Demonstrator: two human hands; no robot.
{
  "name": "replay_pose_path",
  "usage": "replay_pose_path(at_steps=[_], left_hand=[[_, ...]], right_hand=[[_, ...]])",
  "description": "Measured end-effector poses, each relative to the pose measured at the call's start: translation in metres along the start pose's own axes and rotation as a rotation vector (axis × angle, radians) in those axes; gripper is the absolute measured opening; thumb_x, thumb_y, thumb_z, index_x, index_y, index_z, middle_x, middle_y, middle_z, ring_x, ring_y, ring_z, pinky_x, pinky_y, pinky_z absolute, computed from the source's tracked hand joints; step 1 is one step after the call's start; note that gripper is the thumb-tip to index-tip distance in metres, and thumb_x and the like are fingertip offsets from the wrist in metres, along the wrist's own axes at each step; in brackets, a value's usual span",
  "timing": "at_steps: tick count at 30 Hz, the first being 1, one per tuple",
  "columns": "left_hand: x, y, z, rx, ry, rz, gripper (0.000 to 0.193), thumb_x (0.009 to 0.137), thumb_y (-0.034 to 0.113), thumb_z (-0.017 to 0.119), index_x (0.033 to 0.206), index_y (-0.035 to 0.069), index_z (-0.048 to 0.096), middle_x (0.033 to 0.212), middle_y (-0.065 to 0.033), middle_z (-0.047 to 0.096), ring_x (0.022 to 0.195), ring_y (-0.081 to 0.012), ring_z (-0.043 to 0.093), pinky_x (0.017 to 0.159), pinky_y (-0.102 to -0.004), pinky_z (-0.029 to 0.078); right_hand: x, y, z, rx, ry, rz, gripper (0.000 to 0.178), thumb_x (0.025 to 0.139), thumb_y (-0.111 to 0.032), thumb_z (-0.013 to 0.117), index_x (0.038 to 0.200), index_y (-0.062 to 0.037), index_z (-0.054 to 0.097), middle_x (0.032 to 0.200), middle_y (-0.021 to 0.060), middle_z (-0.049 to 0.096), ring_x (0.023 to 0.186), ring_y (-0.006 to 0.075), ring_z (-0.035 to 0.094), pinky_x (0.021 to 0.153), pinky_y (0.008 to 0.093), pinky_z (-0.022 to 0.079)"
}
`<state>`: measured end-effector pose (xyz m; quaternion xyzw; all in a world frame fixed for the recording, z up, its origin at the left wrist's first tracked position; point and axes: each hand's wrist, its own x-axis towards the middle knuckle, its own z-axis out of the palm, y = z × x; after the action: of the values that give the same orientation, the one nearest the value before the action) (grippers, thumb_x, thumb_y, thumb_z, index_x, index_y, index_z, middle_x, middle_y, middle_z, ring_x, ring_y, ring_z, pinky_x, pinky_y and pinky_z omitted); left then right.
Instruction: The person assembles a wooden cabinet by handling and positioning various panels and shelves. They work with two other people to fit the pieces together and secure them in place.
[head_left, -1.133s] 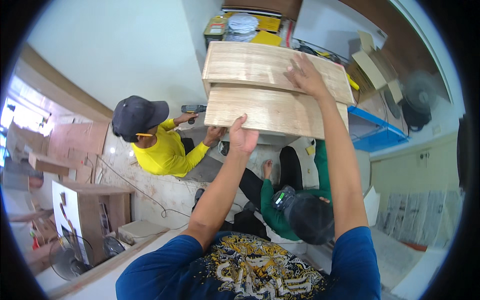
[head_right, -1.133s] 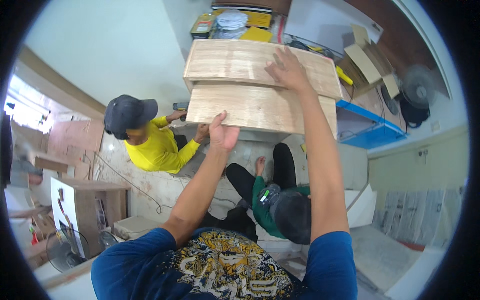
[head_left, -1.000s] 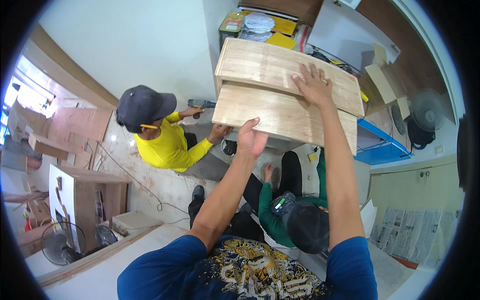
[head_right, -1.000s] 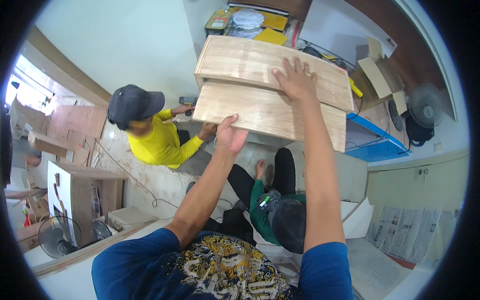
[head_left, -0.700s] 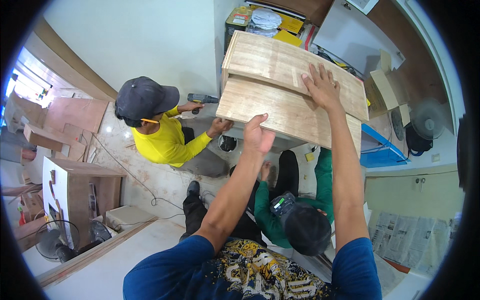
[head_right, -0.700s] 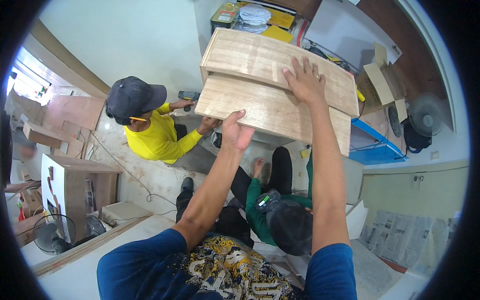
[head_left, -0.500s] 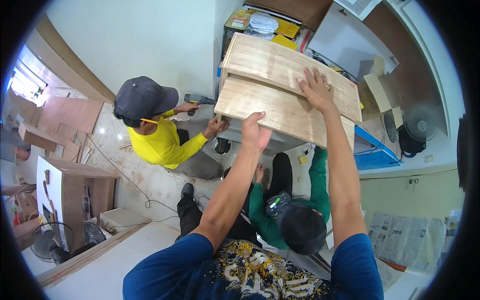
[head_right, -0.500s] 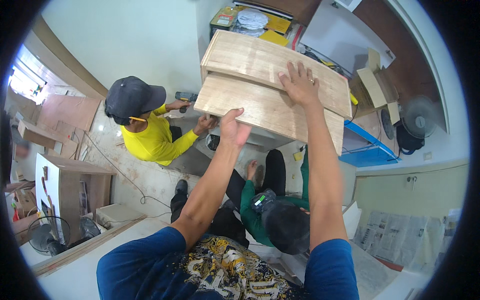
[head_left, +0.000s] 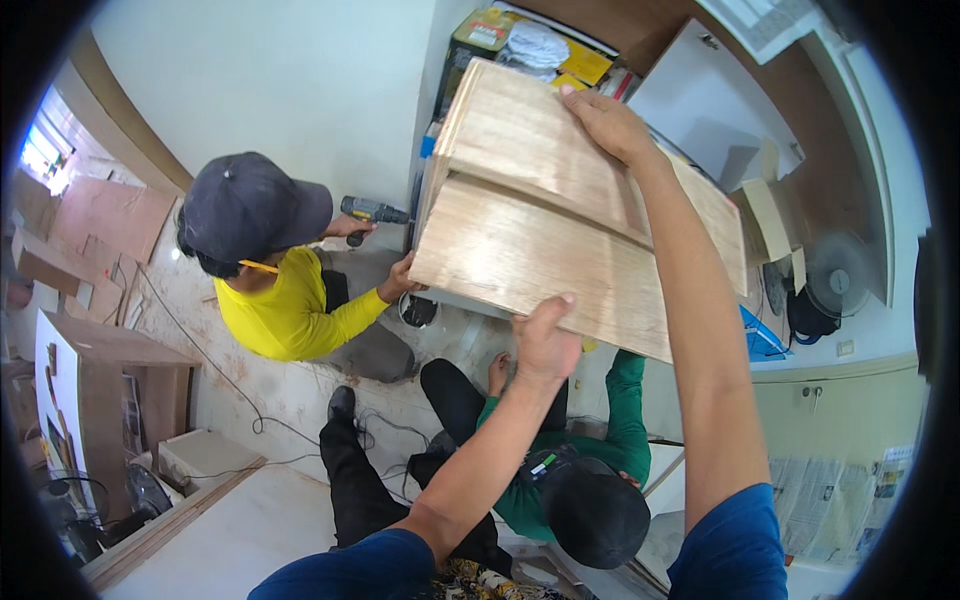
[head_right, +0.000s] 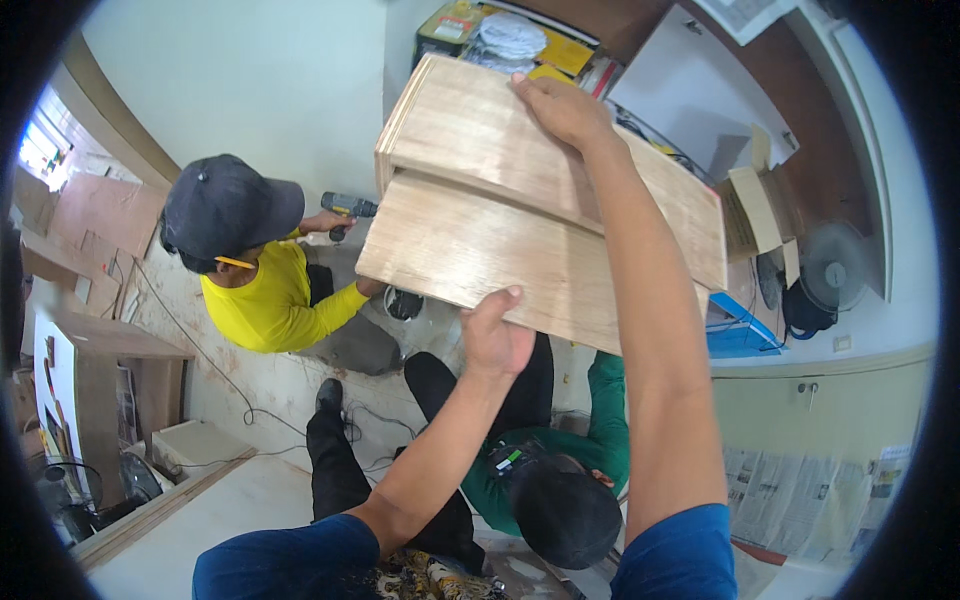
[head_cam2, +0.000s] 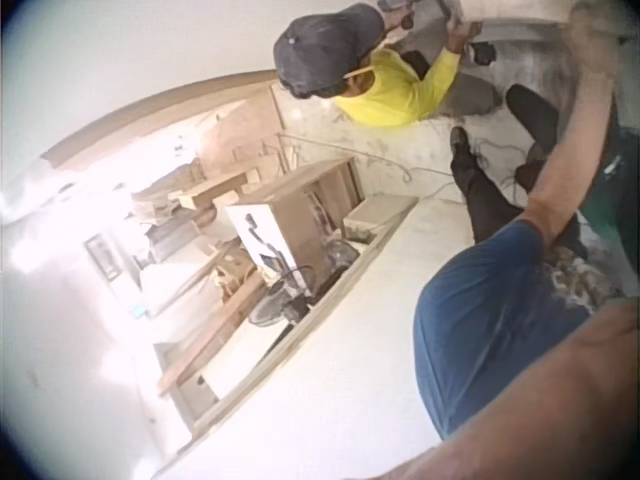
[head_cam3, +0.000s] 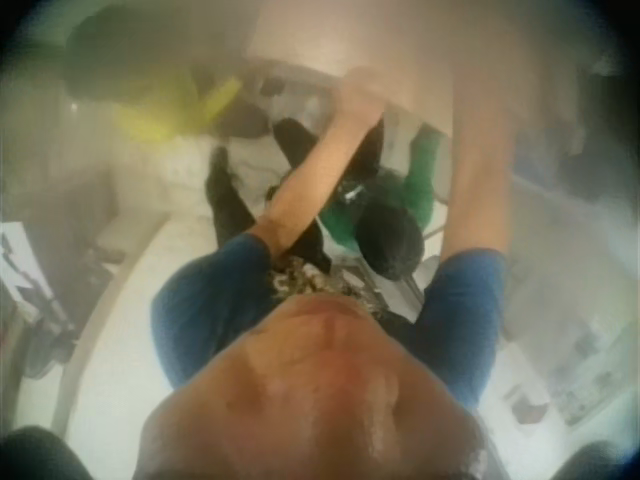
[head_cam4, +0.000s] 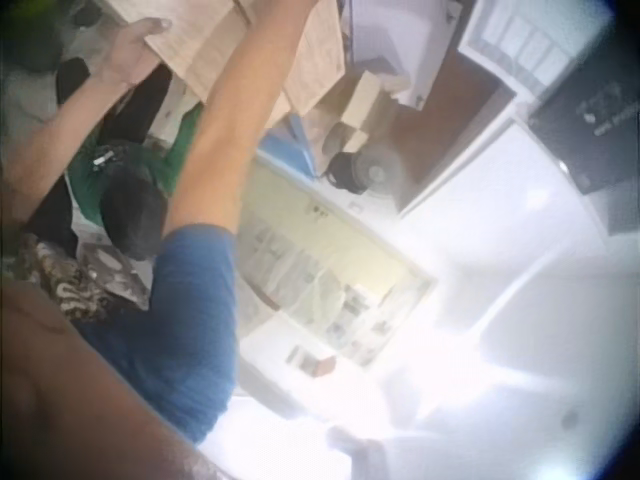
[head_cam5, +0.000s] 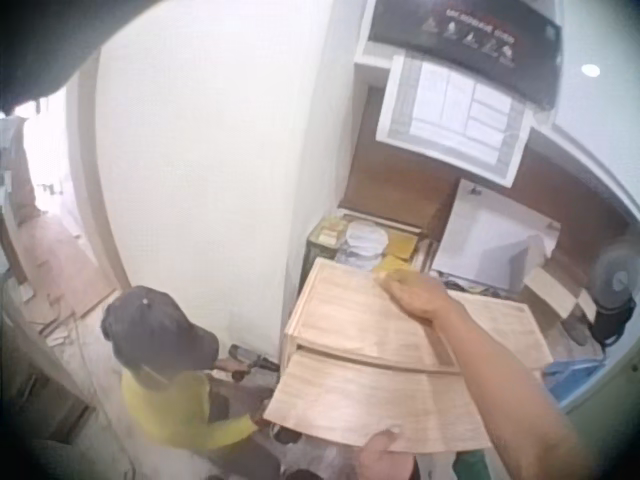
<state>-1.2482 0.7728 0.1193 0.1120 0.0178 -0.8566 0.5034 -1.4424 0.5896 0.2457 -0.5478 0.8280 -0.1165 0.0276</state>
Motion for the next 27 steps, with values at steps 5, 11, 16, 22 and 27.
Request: replay_pose_path(at_steps=[5, 11, 16, 22, 27], left_hand=[[-0.001, -0.007, 0.001, 0.045, 0.077, -0.007, 0.032, 0.082, -0.003, 0.066, 0.114, -0.002, 0.063, 0.107, -0.0073, 0.065, 0.102, -0.0199, 0.063, 0.095, -0.0375, 0.050], [0.037, -0.019, 0.014, 0.080, 0.083, 0.023, 0.035, 0.081, -0.005, 0.065, 0.116, -0.007, 0.062, 0.108, -0.0115, 0.065, 0.104, -0.0253, 0.064, 0.098, -0.0429, 0.050], [0.045, -0.011, 0.046, -0.019, 0.119, 0.052, 0.015, 0.081, -0.008, 0.066, 0.095, -0.002, 0.066, 0.094, -0.0046, 0.066, 0.087, -0.0155, 0.061, 0.085, -0.0326, 0.048], [0.063, -0.007, 0.042, 0.147, 0.063, -0.055, 0.004, 0.082, -0.006, 0.068, 0.084, -0.003, 0.068, 0.086, -0.0030, 0.066, 0.082, -0.0144, 0.059, 0.081, -0.0325, 0.047], [0.066, -0.003, 0.049, 0.029, -0.064, -0.062, 0.026, 0.084, -0.005, 0.067, 0.109, -0.005, 0.066, 0.106, -0.0075, 0.069, 0.098, -0.0188, 0.064, 0.091, -0.0348, 0.049]], right_hand=[[0.002, 0.001, 0.009, -0.072, 0.012, 0.088, 0.077, 0.095, -0.075, 0.036, 0.138, -0.0183, 0.065, 0.133, 0.0180, 0.068, 0.131, 0.0369, 0.058, 0.116, 0.0599, 0.026], [-0.004, -0.005, 0.010, -0.072, 0.058, 0.051, 0.077, 0.095, -0.075, 0.039, 0.136, -0.0162, 0.066, 0.132, 0.0182, 0.068, 0.131, 0.0385, 0.058, 0.116, 0.0604, 0.023], [-0.004, -0.001, 0.009, -0.048, 0.017, 0.071, 0.080, 0.095, -0.075, 0.038, 0.135, -0.0113, 0.066, 0.131, 0.0204, 0.068, 0.130, 0.0386, 0.059, 0.115, 0.0620, 0.025], [-0.005, -0.004, 0.013, -0.099, 0.092, 0.019, 0.077, 0.093, -0.077, 0.040, 0.127, -0.0140, 0.068, 0.122, 0.0192, 0.072, 0.121, 0.0386, 0.063, 0.106, 0.0535, 0.039], [-0.006, -0.003, 0.008, -0.065, 0.054, 0.040, 0.081, 0.093, -0.076, 0.041, 0.136, -0.0122, 0.065, 0.131, 0.0199, 0.069, 0.129, 0.0380, 0.060, 0.112, 0.0639, 0.028]])
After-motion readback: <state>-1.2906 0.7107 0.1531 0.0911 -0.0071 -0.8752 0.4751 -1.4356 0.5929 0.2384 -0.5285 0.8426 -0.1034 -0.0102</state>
